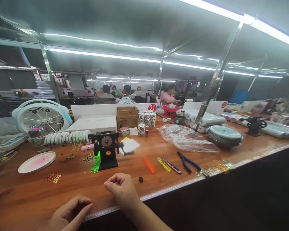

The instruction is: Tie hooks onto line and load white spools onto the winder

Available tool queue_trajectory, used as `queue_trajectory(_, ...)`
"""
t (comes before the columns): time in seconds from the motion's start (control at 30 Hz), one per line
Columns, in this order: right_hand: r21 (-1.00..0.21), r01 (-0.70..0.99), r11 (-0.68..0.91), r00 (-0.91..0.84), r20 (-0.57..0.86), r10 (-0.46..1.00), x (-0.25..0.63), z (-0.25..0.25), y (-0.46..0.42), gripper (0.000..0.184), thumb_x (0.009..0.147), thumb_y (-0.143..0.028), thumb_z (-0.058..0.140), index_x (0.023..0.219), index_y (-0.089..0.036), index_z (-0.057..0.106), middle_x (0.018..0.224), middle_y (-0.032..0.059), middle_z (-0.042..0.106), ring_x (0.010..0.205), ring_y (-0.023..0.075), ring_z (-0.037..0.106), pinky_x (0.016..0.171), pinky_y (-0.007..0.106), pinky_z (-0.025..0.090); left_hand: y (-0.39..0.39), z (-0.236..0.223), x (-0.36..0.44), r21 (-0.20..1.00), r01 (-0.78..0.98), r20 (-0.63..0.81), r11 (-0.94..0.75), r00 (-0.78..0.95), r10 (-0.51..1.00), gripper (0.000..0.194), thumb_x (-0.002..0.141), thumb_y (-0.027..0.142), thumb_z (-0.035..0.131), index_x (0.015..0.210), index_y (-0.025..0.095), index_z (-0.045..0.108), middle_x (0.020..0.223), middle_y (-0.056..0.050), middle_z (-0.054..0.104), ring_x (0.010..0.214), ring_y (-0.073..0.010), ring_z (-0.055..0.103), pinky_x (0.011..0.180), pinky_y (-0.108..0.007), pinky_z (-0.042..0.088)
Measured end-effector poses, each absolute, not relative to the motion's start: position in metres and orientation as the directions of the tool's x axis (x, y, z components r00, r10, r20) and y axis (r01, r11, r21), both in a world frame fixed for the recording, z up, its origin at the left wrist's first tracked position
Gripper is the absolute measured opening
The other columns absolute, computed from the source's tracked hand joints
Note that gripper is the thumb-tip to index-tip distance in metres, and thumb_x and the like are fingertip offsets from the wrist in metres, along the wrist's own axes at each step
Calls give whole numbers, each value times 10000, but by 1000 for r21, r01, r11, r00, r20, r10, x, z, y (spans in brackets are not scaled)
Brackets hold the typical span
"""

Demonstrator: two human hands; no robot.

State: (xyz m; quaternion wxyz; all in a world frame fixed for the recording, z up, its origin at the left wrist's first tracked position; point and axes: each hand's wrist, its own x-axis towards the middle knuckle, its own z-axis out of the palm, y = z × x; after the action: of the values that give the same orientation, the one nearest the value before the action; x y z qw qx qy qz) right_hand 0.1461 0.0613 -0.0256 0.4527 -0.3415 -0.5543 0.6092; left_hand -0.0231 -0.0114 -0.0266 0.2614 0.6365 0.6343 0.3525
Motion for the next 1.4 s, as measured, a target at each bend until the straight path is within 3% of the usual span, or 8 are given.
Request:
queue_trajectory(0.2,-955,151,255,-471,157,868,135,-33,47,128,715,-172,578,590,-145,581,464,-69,376,464,68,315,450,209,219,50,-26,-72,481,874,256,62,-208,944,197,768,289,449,854,169,579,861,-105,628,818,-257,600,779,-369,455)
queue_trajectory(0.47,-939,160,304,-473,198,859,139,-40,48,131,749,-208,561,630,-158,577,483,-62,410,463,73,350,451,199,256,73,-16,-75,353,935,184,41,-112,977,202,811,222,385,735,194,570,826,-92,638,816,-246,585,743,-341,408)
queue_trajectory(0.7,-872,239,428,-464,285,839,138,-42,43,116,756,-209,545,653,-175,586,551,-30,538,504,83,466,491,183,320,79,-11,-75,347,936,169,55,-120,978,173,796,234,377,675,209,498,780,-101,603,781,-277,569,711,-371,384)
queue_trajectory(0.97,-819,267,509,-471,349,810,139,-46,40,106,746,-241,563,689,-177,625,615,4,605,571,121,540,553,219,360,61,-11,-64,490,872,193,-1,-108,975,162,796,295,453,663,214,497,744,-71,585,729,-247,561,707,-369,428)
queue_trajectory(1.03,-903,196,382,-450,264,853,140,-44,45,103,732,-246,581,690,-169,635,569,-15,560,517,102,486,507,213,332,54,-9,-59,697,716,123,51,-190,974,152,798,318,511,727,192,557,761,-70,638,729,-229,598,696,-347,466)
queue_trajectory(1.13,-991,28,131,-411,108,905,141,-35,58,112,693,-239,619,633,-145,620,502,-46,464,465,72,365,458,207,268,46,-4,-46,986,65,-129,155,-301,945,76,776,210,614,810,143,628,849,-78,689,814,-190,649,714,-262,516)
queue_trajectory(1.23,-985,-169,-24,-395,46,917,142,-22,71,143,648,-243,670,589,-131,603,506,-46,471,488,61,345,488,209,260,42,0,-30,925,-341,-273,169,-286,918,109,760,13,595,793,88,668,857,-96,701,820,-157,666,708,-188,533)
queue_trajectory(1.4,-921,-326,-213,-448,-48,893,142,-11,77,204,592,-292,725,600,-138,592,408,-82,410,387,37,250,414,223,136,43,4,-14,844,-525,-312,109,-316,896,235,772,-90,510,755,71,681,764,-80,698,667,-119,675,596,-147,561)
